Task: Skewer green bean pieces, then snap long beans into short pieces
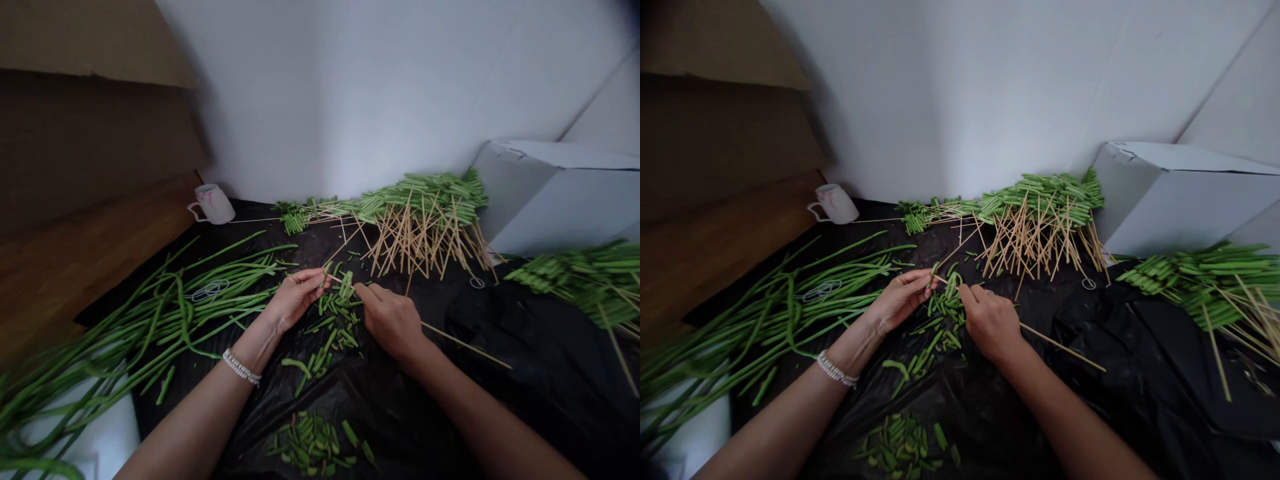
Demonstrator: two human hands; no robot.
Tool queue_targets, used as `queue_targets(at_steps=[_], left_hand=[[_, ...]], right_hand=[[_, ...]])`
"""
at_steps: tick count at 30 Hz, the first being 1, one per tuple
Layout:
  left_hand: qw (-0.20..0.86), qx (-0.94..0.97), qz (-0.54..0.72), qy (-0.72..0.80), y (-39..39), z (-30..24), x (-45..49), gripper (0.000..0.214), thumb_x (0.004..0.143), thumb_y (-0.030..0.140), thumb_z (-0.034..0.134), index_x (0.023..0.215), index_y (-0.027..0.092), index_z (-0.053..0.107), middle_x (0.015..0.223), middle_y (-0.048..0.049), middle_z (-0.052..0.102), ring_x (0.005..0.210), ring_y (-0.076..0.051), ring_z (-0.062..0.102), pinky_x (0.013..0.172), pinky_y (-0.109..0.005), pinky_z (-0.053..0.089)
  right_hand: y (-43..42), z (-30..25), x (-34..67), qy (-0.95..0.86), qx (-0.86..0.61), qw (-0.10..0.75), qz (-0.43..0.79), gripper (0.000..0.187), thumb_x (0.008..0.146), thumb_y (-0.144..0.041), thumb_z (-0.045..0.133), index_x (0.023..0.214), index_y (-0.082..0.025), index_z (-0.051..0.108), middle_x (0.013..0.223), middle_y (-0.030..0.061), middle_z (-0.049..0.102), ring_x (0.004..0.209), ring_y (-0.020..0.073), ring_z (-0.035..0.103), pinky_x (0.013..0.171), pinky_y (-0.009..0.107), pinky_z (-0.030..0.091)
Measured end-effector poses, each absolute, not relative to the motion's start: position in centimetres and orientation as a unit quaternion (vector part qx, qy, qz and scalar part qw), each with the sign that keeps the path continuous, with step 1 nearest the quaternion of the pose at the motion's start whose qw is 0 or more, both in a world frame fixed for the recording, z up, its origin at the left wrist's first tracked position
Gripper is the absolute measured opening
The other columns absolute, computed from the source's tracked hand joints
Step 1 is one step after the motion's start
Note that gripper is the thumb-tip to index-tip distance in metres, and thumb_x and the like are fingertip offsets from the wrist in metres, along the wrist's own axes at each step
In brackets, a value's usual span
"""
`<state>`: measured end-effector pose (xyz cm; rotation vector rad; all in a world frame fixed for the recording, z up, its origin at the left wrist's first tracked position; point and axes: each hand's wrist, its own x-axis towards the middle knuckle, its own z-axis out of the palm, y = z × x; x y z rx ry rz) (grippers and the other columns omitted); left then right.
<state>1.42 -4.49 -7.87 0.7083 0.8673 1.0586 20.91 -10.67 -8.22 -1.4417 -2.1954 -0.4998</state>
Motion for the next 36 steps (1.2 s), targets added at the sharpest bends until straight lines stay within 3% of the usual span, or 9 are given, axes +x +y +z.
queue_targets(at_steps=[36], left_hand=[[0.737, 0.340, 0.436, 0.388, -4.74, -7.64, 1.12, 0.024, 0.062, 0.016, 0.087, 0.082, 0.010, 0.075, 0.082, -0.0084, 0.075, 0.071, -0.009, 0.066, 0.064, -0.015, 0.051]], right_hand=[[-10.94, -8.34, 20.54, -0.799, -0.506, 0.266, -0.186, 0.029, 0.086, -0.005, 0.044, 0.099, -0.015, 0.068, 0.071, 0.0015, 0.064, 0.058, 0.0138, 0.053, 0.055, 0.029, 0.027]])
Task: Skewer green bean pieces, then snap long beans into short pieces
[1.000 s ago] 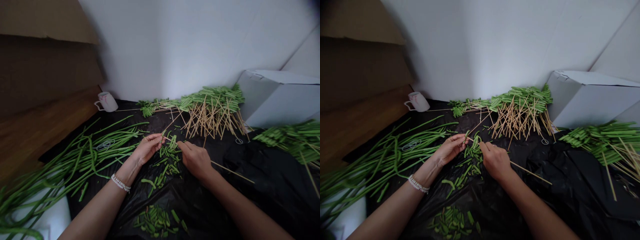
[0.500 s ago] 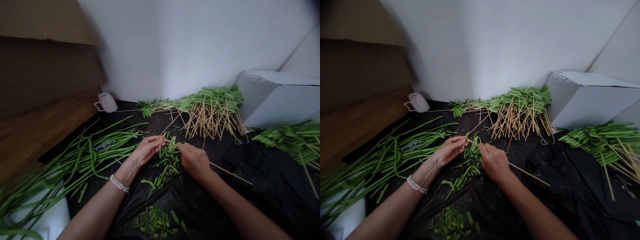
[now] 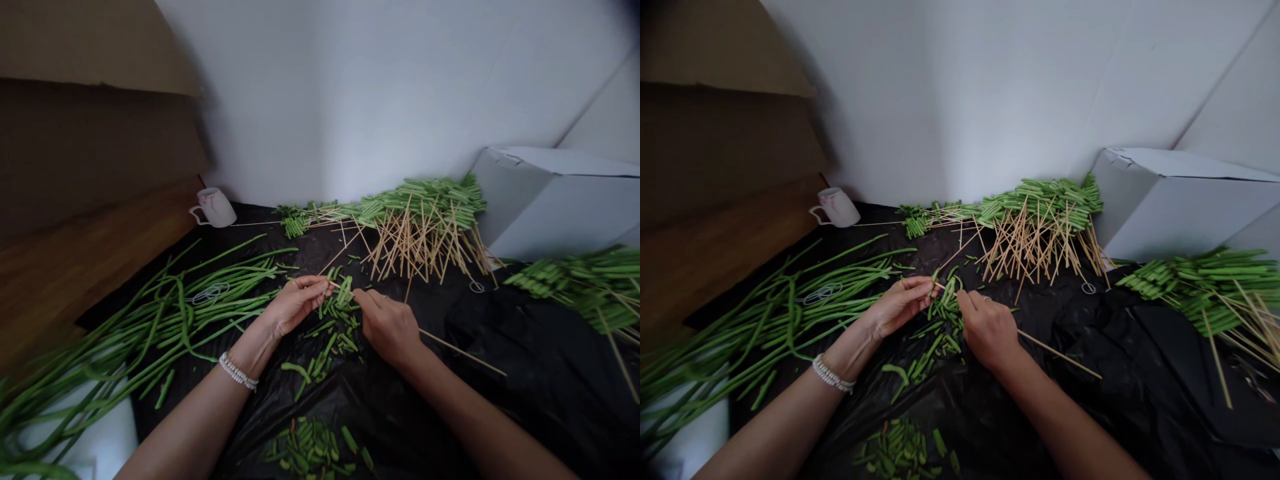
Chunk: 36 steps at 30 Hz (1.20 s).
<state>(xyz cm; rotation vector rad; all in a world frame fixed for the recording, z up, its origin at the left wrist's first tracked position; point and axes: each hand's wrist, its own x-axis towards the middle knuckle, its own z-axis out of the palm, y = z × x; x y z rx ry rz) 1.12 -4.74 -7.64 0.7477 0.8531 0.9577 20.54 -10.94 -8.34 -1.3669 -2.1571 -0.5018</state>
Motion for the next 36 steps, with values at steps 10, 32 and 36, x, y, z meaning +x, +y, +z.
queue_targets(at_steps=[10, 32, 36], left_hand=[[0.742, 0.353, 0.423, 0.382, -4.9, -7.5, 1.0, 0.024, 0.063, 0.017, 0.087, 0.081, 0.009, 0.074, 0.082, -0.0076, 0.075, 0.071, -0.009, 0.066, 0.067, -0.017, 0.050], [0.229, 0.831, 0.322, 0.391, -5.1, -9.2, 2.1, 0.031, 0.094, 0.026, 0.050, 0.117, 0.025, 0.070, 0.112, -0.0088, 0.071, 0.106, -0.026, 0.055, 0.098, -0.039, 0.035], [0.191, 0.869, 0.256, 0.377, -5.7, -8.9, 2.5, 0.039, 0.094, 0.036, 0.051, 0.131, 0.029, 0.061, 0.127, -0.0094, 0.063, 0.117, -0.028, 0.049, 0.102, -0.043, 0.032]], right_hand=[[-11.0, -8.3, 20.5, -0.801, -0.508, 0.260, -0.179, 0.030, 0.085, -0.004, 0.044, 0.100, -0.016, 0.067, 0.072, 0.0019, 0.064, 0.059, 0.0137, 0.052, 0.054, 0.029, 0.028], [-9.2, -7.7, 23.4, -0.750, -0.542, 0.263, -0.273, 0.029, 0.092, -0.012, 0.043, 0.106, -0.017, 0.068, 0.071, 0.0018, 0.063, 0.063, 0.0138, 0.053, 0.058, 0.028, 0.029], [-9.2, -7.7, 23.2, -0.755, -0.537, 0.264, -0.268, 0.030, 0.093, -0.012, 0.042, 0.107, -0.017, 0.068, 0.072, 0.0018, 0.063, 0.063, 0.0136, 0.053, 0.058, 0.028, 0.029]])
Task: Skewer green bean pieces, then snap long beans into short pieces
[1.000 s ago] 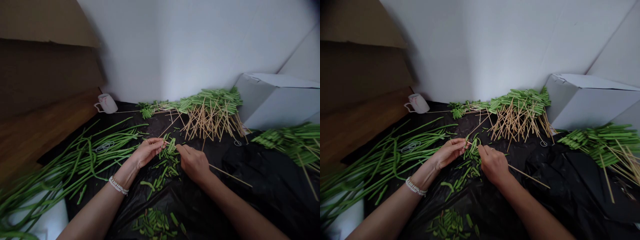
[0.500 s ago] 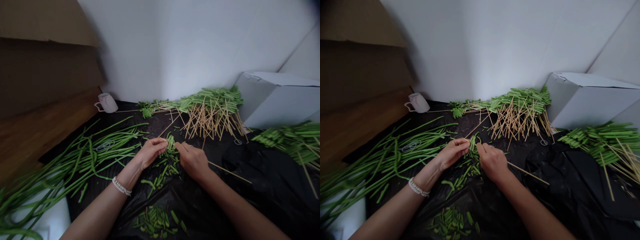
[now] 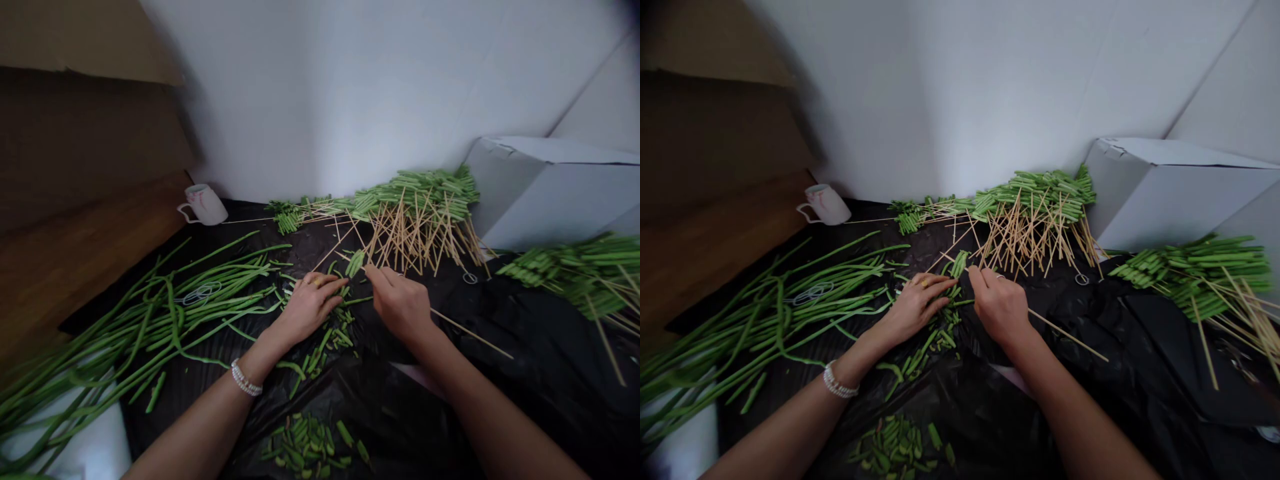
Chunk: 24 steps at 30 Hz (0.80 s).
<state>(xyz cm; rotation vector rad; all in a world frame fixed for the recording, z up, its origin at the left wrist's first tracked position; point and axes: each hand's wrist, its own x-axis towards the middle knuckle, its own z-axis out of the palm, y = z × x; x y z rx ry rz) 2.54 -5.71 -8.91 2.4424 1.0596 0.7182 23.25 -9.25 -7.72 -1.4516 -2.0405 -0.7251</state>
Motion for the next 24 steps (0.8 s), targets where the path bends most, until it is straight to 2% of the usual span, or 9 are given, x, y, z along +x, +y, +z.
queue_targets(at_steps=[3, 5, 8, 11, 13, 15, 17, 19, 24], left_hand=[[0.176, 0.896, 0.206, 0.353, -6.3, -8.6, 2.9, 0.039, 0.093, 0.040, 0.053, 0.131, 0.034, 0.060, 0.139, -0.0082, 0.055, 0.129, -0.030, 0.040, 0.104, -0.047, 0.028], [0.180, 0.901, 0.197, 0.342, -6.4, -8.6, 3.1, 0.034, 0.093, 0.039, 0.052, 0.125, 0.033, 0.065, 0.137, -0.0079, 0.057, 0.131, -0.030, 0.039, 0.105, -0.047, 0.027], [0.193, 0.891, 0.225, 0.343, -6.1, -8.7, 2.9, 0.028, 0.094, 0.037, 0.051, 0.107, 0.028, 0.074, 0.119, -0.0086, 0.067, 0.124, -0.029, 0.046, 0.104, -0.045, 0.029], [0.210, 0.867, 0.276, 0.357, -5.7, -8.7, 2.5, 0.027, 0.093, 0.036, 0.052, 0.090, 0.023, 0.076, 0.096, -0.0100, 0.071, 0.105, -0.027, 0.056, 0.099, -0.041, 0.035], [0.214, 0.848, 0.305, 0.376, -5.4, -8.7, 2.2, 0.027, 0.093, 0.036, 0.053, 0.089, 0.023, 0.076, 0.092, -0.0099, 0.070, 0.100, -0.026, 0.058, 0.098, -0.040, 0.037], [0.194, 0.838, 0.315, 0.401, -5.2, -8.8, 1.9, 0.027, 0.093, 0.036, 0.052, 0.102, 0.024, 0.074, 0.108, -0.0104, 0.069, 0.111, -0.027, 0.055, 0.102, -0.041, 0.035], [0.163, 0.840, 0.295, 0.425, -4.9, -9.0, 1.7, 0.032, 0.093, 0.038, 0.053, 0.118, 0.026, 0.069, 0.130, -0.0105, 0.060, 0.129, -0.029, 0.044, 0.108, -0.045, 0.029], [0.145, 0.848, 0.255, 0.442, -4.6, -9.3, 1.5, 0.038, 0.092, 0.042, 0.054, 0.126, 0.028, 0.063, 0.142, -0.0101, 0.052, 0.139, -0.031, 0.033, 0.111, -0.049, 0.023], [0.193, 0.840, 0.243, 0.446, -4.1, -10.2, 1.5, 0.035, 0.090, 0.041, 0.058, 0.120, 0.026, 0.067, 0.139, -0.0102, 0.056, 0.143, -0.029, 0.029, 0.116, -0.051, 0.012]], right_hand=[[-9.3, -7.7, 23.2, -0.755, -0.536, 0.266, -0.268, 0.029, 0.093, -0.013, 0.042, 0.106, -0.016, 0.068, 0.072, 0.0022, 0.064, 0.063, 0.0136, 0.053, 0.058, 0.027, 0.030], [-9.3, -7.8, 23.2, -0.759, -0.535, 0.262, -0.264, 0.029, 0.092, -0.013, 0.043, 0.107, -0.016, 0.068, 0.073, 0.0026, 0.065, 0.064, 0.0137, 0.054, 0.058, 0.028, 0.030], [-9.3, -7.9, 23.2, -0.764, -0.531, 0.261, -0.258, 0.030, 0.091, -0.012, 0.044, 0.110, -0.016, 0.067, 0.075, 0.0028, 0.065, 0.065, 0.0137, 0.054, 0.058, 0.028, 0.031], [-9.3, -7.9, 23.2, -0.763, -0.534, 0.260, -0.257, 0.030, 0.091, -0.012, 0.044, 0.110, -0.016, 0.067, 0.075, 0.0025, 0.065, 0.064, 0.0137, 0.054, 0.058, 0.028, 0.030], [-9.3, -7.9, 23.1, -0.763, -0.544, 0.244, -0.251, 0.029, 0.091, -0.012, 0.045, 0.108, -0.016, 0.067, 0.075, 0.0024, 0.065, 0.063, 0.0140, 0.055, 0.056, 0.029, 0.029], [-9.3, -7.8, 23.0, -0.766, -0.559, 0.214, -0.233, 0.028, 0.089, -0.010, 0.047, 0.106, -0.016, 0.068, 0.075, 0.0029, 0.065, 0.063, 0.0145, 0.056, 0.055, 0.029, 0.027], [-9.4, -7.7, 22.8, -0.771, -0.574, 0.181, -0.209, 0.027, 0.087, -0.009, 0.048, 0.105, -0.016, 0.068, 0.078, 0.0037, 0.066, 0.064, 0.0149, 0.057, 0.054, 0.030, 0.026], [-9.4, -7.7, 22.7, -0.774, -0.583, 0.159, -0.189, 0.028, 0.087, -0.009, 0.048, 0.106, -0.017, 0.067, 0.081, 0.0044, 0.067, 0.066, 0.0153, 0.057, 0.054, 0.030, 0.026], [-9.6, -7.5, 22.4, -0.777, -0.590, 0.138, -0.168, 0.027, 0.087, -0.009, 0.049, 0.106, -0.017, 0.066, 0.083, 0.0044, 0.067, 0.067, 0.0154, 0.058, 0.054, 0.030, 0.025]])
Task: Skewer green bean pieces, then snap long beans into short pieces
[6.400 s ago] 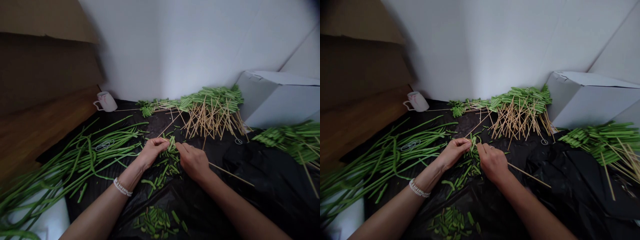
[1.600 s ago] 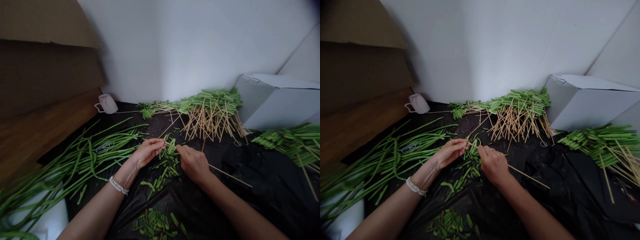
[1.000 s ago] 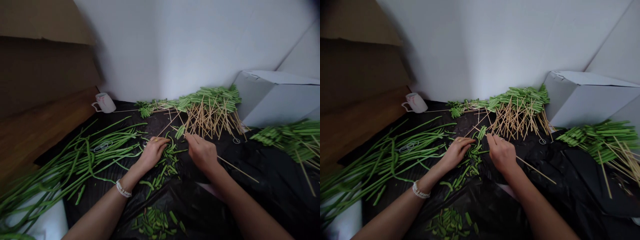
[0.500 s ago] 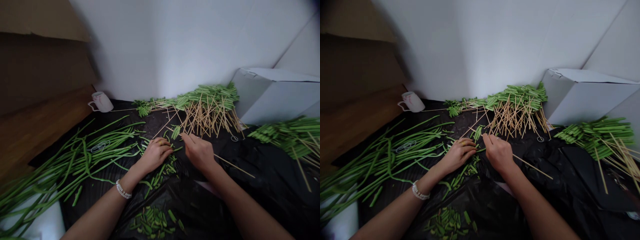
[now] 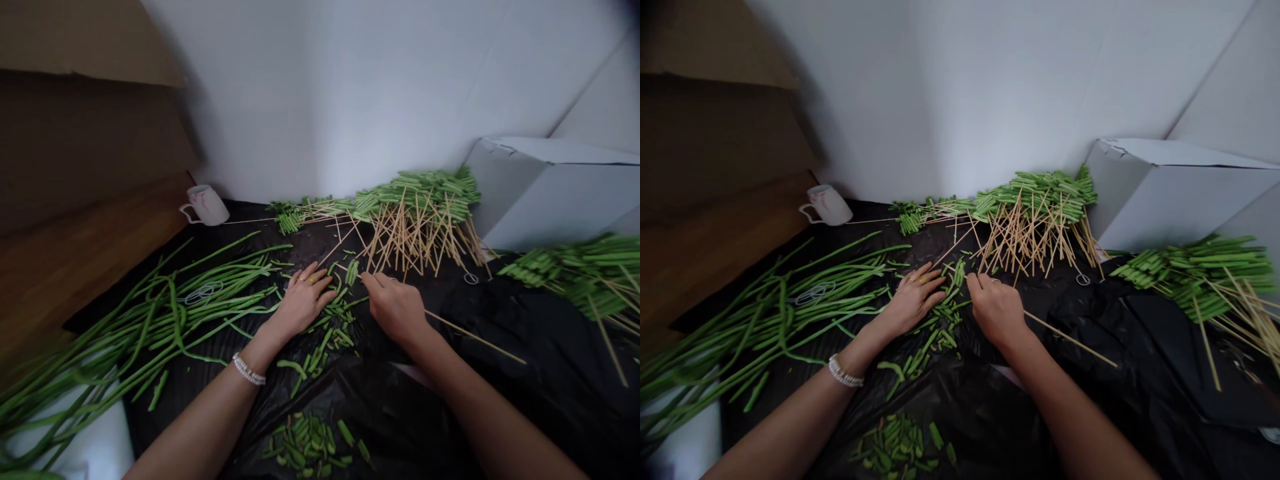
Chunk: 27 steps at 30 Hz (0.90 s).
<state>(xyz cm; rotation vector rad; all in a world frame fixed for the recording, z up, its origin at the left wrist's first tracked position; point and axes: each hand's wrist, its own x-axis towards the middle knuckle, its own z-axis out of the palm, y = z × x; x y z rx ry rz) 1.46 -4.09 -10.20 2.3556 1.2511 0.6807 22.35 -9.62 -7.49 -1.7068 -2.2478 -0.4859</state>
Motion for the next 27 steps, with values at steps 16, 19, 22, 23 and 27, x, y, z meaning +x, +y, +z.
queue_targets(at_steps=[16, 19, 22, 23, 27], left_hand=[[0.169, 0.734, 0.373, 0.541, -4.2, -8.7, 0.4, 0.008, 0.073, 0.019, 0.069, 0.068, 0.021, 0.064, 0.068, 0.0001, 0.064, 0.064, -0.016, 0.054, 0.068, -0.027, 0.040], [0.154, 0.762, 0.330, 0.535, -4.2, -9.0, 0.4, 0.016, 0.073, 0.013, 0.063, 0.087, 0.020, 0.065, 0.073, 0.0003, 0.063, 0.066, -0.016, 0.055, 0.067, -0.027, 0.040], [0.100, 0.801, 0.274, 0.523, -4.3, -9.1, 0.5, 0.032, 0.075, 0.010, 0.058, 0.103, 0.019, 0.068, 0.080, -0.0031, 0.064, 0.080, -0.020, 0.058, 0.078, -0.031, 0.043], [0.080, 0.808, 0.255, 0.525, -4.3, -9.2, 0.5, 0.030, 0.076, 0.012, 0.058, 0.103, 0.019, 0.070, 0.082, -0.0043, 0.065, 0.084, -0.022, 0.058, 0.081, -0.033, 0.043], [0.037, 0.810, 0.211, 0.546, -4.4, -9.3, 0.5, 0.016, 0.084, 0.025, 0.061, 0.090, 0.020, 0.075, 0.088, -0.0078, 0.066, 0.091, -0.025, 0.057, 0.084, -0.037, 0.043]], right_hand=[[-9.6, -7.8, 22.4, -0.780, -0.583, 0.154, -0.169, 0.030, 0.086, -0.010, 0.049, 0.111, -0.017, 0.065, 0.085, 0.0041, 0.068, 0.069, 0.0154, 0.059, 0.054, 0.030, 0.026], [-9.6, -7.8, 22.4, -0.780, -0.583, 0.150, -0.170, 0.029, 0.087, -0.010, 0.049, 0.109, -0.017, 0.066, 0.083, 0.0040, 0.068, 0.068, 0.0158, 0.059, 0.053, 0.030, 0.025], [-9.7, -7.7, 22.4, -0.782, -0.582, 0.146, -0.169, 0.029, 0.087, -0.010, 0.050, 0.109, -0.018, 0.066, 0.084, 0.0041, 0.068, 0.069, 0.0159, 0.060, 0.053, 0.030, 0.025], [-9.7, -7.7, 22.4, -0.783, -0.581, 0.145, -0.169, 0.030, 0.087, -0.009, 0.050, 0.110, -0.018, 0.066, 0.085, 0.0042, 0.068, 0.069, 0.0159, 0.060, 0.054, 0.030, 0.025], [-9.7, -7.7, 22.3, -0.783, -0.578, 0.149, -0.174, 0.030, 0.086, -0.009, 0.050, 0.110, -0.018, 0.067, 0.084, 0.0040, 0.068, 0.068, 0.0157, 0.060, 0.054, 0.029, 0.025]])
